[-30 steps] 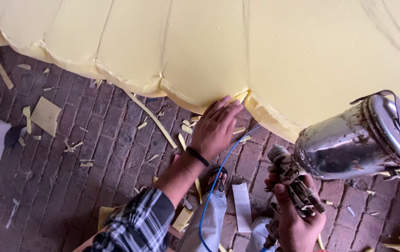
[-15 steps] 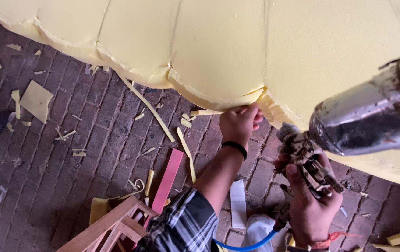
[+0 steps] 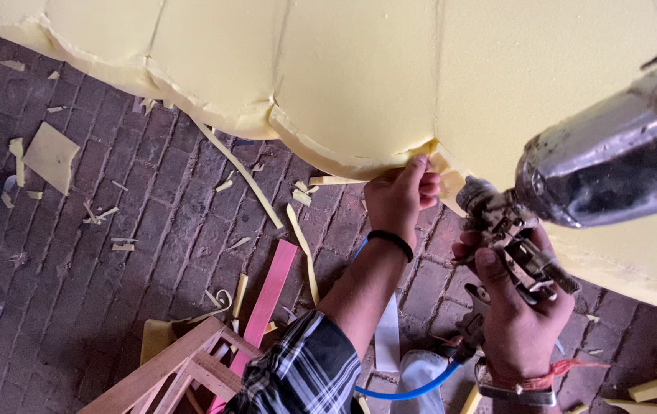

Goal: The person holds a large yellow foam panel and uses a spray gun to spray its surface and edges, working around the panel and repositioning it. They then carry the panel to a work table and trim its edge with a knife.

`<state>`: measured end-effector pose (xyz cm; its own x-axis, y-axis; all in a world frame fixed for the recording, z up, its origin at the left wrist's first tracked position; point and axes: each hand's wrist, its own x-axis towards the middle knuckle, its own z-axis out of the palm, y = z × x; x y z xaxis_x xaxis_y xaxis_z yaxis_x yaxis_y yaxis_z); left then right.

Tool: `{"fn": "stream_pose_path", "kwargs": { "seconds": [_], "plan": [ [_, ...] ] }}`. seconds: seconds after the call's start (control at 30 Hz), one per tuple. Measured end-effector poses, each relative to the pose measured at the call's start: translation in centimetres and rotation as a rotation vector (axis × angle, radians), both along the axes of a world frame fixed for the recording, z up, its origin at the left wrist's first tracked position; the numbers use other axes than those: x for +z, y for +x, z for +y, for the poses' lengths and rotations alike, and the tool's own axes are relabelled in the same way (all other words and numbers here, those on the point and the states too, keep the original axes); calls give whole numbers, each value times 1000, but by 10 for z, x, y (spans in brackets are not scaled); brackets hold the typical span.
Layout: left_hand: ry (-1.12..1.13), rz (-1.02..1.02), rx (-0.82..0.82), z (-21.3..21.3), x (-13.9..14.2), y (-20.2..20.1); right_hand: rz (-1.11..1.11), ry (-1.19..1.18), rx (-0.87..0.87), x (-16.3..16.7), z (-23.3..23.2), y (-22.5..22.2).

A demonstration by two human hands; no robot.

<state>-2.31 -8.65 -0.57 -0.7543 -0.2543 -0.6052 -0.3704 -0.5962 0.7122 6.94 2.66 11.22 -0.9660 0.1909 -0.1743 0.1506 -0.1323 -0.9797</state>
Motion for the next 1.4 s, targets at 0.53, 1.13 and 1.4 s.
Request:
{"fn": "stream_pose_path", "kwargs": {
  "seconds": [0.53,1.13,1.4],
  "plan": [
    [-341,298,-97,-7,-57,8,-46,57,79,-12,8,-21],
    [-1197,549,-354,-26,-27,30,47,53,53,1,15,-6],
    [-1838,744,-488,-82,14,-21,-103,34,6,-21,18,18]
  ]
}}
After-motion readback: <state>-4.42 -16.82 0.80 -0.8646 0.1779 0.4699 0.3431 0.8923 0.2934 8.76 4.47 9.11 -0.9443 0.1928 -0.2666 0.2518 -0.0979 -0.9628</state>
